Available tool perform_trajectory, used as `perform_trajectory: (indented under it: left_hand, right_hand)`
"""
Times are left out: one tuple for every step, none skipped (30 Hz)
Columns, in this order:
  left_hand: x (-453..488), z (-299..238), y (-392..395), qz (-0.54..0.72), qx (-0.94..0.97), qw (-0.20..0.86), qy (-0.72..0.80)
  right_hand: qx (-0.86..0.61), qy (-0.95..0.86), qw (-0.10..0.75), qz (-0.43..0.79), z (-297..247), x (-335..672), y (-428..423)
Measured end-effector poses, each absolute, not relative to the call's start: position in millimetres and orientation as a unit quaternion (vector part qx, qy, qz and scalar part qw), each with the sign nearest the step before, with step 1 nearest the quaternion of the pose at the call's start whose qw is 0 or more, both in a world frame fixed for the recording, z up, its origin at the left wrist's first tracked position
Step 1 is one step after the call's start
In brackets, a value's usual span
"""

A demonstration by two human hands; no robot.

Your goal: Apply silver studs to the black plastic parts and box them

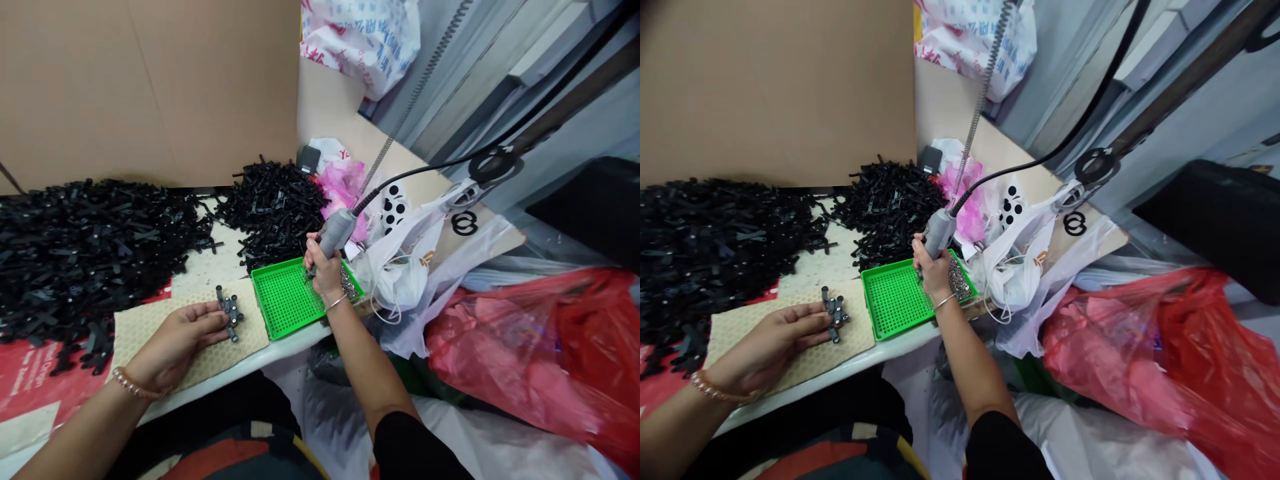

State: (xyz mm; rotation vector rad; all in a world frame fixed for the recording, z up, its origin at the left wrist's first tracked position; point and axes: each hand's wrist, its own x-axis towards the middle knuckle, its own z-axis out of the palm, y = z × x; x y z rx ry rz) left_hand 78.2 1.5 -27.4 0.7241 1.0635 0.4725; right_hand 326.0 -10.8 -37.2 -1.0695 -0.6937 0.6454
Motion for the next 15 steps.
perform_trajectory:
  left_hand:
    - [78.4,-27.1,1.2,0.219,0.333,0.774,0.492]
    - [78.4,-26.9,0.9,0.220,0.331,0.774,0.492]
    - [78.2,-26.8,0.6,0.221,0.330,0.774,0.493]
    - [78.0,-26.8,0.4,0.222,0.329,0.775,0.492]
    - [77.7,-26.8,0.2,0.223,0.328,0.775,0.492]
    - [77.5,-26.7,0.1,0.224,0.328,0.775,0.492]
    - [77.5,-26.6,0.0,0.224,0.327,0.775,0.492]
    - [77.6,-26.5,0.0,0.225,0.326,0.774,0.493]
    - [77.8,-26.3,0.0,0.227,0.326,0.773,0.495]
    - [78.1,-26.1,0.0,0.227,0.327,0.772,0.496]
    - [78.4,-26.0,0.1,0.227,0.327,0.771,0.497]
    - [78.6,-26.0,0.2,0.226,0.328,0.771,0.497]
    - [78.7,-26.1,0.3,0.224,0.328,0.772,0.496]
    - [78.8,-26.3,0.5,0.221,0.329,0.773,0.495]
    - [78.8,-26.6,0.6,0.220,0.329,0.774,0.494]
  right_hand:
    - [-0.490,-0.318,0.755,0.296,-37.4,326.3,-10.6]
    - [-0.490,-0.320,0.755,0.296,-37.5,326.6,-10.6]
    - [-0.488,-0.322,0.754,0.298,-37.5,326.7,-10.6]
    - [-0.486,-0.324,0.754,0.299,-37.6,326.8,-10.8]
    - [-0.485,-0.326,0.754,0.300,-37.7,326.9,-11.0]
    - [-0.485,-0.327,0.754,0.300,-37.8,326.8,-11.3]
    - [-0.485,-0.328,0.753,0.300,-38.0,326.8,-11.5]
    - [-0.487,-0.329,0.752,0.299,-38.3,326.8,-11.7]
    - [-0.489,-0.329,0.751,0.299,-38.5,326.8,-11.8]
    - [-0.490,-0.329,0.750,0.299,-38.8,326.9,-11.9]
    - [-0.491,-0.330,0.749,0.299,-39.1,327.0,-12.0]
    - [-0.492,-0.330,0.748,0.300,-39.3,327.1,-12.0]
    - [-0.493,-0.330,0.747,0.301,-39.4,327.2,-11.9]
    - [-0.494,-0.330,0.746,0.300,-39.5,327.3,-11.9]
    - [-0.496,-0.331,0.745,0.299,-39.5,327.3,-11.8]
